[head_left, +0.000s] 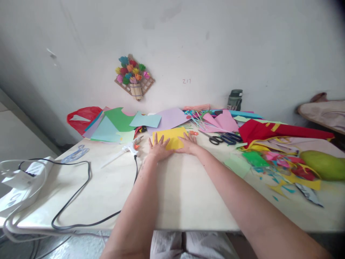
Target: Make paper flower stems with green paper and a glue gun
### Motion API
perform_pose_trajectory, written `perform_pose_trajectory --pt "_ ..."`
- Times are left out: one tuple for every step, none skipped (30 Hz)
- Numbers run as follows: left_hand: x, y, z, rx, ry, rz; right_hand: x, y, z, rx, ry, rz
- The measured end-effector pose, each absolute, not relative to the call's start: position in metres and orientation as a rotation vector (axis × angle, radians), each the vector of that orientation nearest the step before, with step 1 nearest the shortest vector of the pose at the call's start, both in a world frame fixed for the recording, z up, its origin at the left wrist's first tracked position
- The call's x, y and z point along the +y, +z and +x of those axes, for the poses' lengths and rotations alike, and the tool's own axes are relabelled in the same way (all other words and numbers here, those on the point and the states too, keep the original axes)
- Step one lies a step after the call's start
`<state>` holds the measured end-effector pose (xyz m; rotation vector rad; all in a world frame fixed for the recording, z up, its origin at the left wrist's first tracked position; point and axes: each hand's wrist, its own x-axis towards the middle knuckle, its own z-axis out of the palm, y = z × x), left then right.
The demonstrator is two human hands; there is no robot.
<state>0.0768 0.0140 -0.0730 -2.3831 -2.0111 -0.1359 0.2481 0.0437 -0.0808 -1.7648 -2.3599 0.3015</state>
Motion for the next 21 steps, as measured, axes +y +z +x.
perform_pose_trajectory --pt "0.014 -0.074 0.078 -2.012 -0.138 -2.379 0.044 -0.081 0.248 -2.361 0.297 -1.762" --pt "0.014 -0.075 0.079 -2.023 -0.138 -2.377 0.045 -0.082 0.249 -2.362 0.295 -1.761" --pt "0.014 -0.076 0.079 -2.037 -0.137 -2.377 0.045 -0.083 0.249 -2.363 0.295 -1.763" --pt "0.014 -0.076 0.079 -2.054 -0.136 -2.378 0.046 -0.083 0.249 -2.362 0.295 -1.766" --pt "0.014 -0.077 0.079 -2.072 -0.136 -2.381 0.046 -0.084 0.249 -2.361 0.291 -1.770" --pt "0.013 -0.077 0.078 -2.085 -0.137 -2.387 0.046 -0.084 0.249 -2.361 0.287 -1.775" --pt "0.013 -0.078 0.078 -2.093 -0.139 -2.397 0.046 -0.084 0.249 -2.361 0.278 -1.778" --pt "0.013 -0.078 0.077 -2.099 -0.143 -2.409 0.045 -0.083 0.249 -2.365 0.266 -1.779" --pt "0.012 -0.077 0.076 -2.103 -0.142 -2.421 0.045 -0.082 0.249 -2.371 0.257 -1.780" --pt "0.012 -0.077 0.076 -2.108 -0.139 -2.434 0.044 -0.081 0.248 -2.383 0.255 -1.782" --pt "0.011 -0.076 0.075 -2.113 -0.134 -2.447 0.043 -0.079 0.248 -2.395 0.261 -1.783" --pt "0.011 -0.075 0.075 -2.121 -0.128 -2.458 0.042 -0.078 0.249 -2.407 0.270 -1.787" --pt "0.010 -0.074 0.074 -2.130 -0.124 -2.466 0.042 -0.077 0.250 -2.415 0.276 -1.792" --pt "0.010 -0.074 0.074 -2.141 -0.122 -2.472 0.041 -0.075 0.252 -2.423 0.279 -1.795" --pt "0.010 -0.073 0.075 -2.151 -0.124 -2.475 0.041 -0.075 0.254 -2.427 0.275 -1.796" --pt "0.009 -0.072 0.075 -2.163 -0.127 -2.473 0.041 -0.075 0.256 -2.426 0.265 -1.797" --pt "0.009 -0.072 0.076 -2.175 -0.127 -2.468 0.042 -0.075 0.259 -2.421 0.257 -1.804" --pt "0.009 -0.072 0.076 -2.184 -0.127 -2.459 0.042 -0.076 0.261 -2.412 0.254 -1.813" --pt "0.009 -0.072 0.077 -2.191 -0.128 -2.444 0.043 -0.076 0.264 -2.403 0.256 -1.825" --pt "0.010 -0.073 0.077 -2.199 -0.129 -2.425 0.043 -0.077 0.266 -2.395 0.262 -1.838" --pt "0.011 -0.073 0.077 -2.207 -0.131 -2.406 0.044 -0.078 0.267 -2.387 0.267 -1.849"
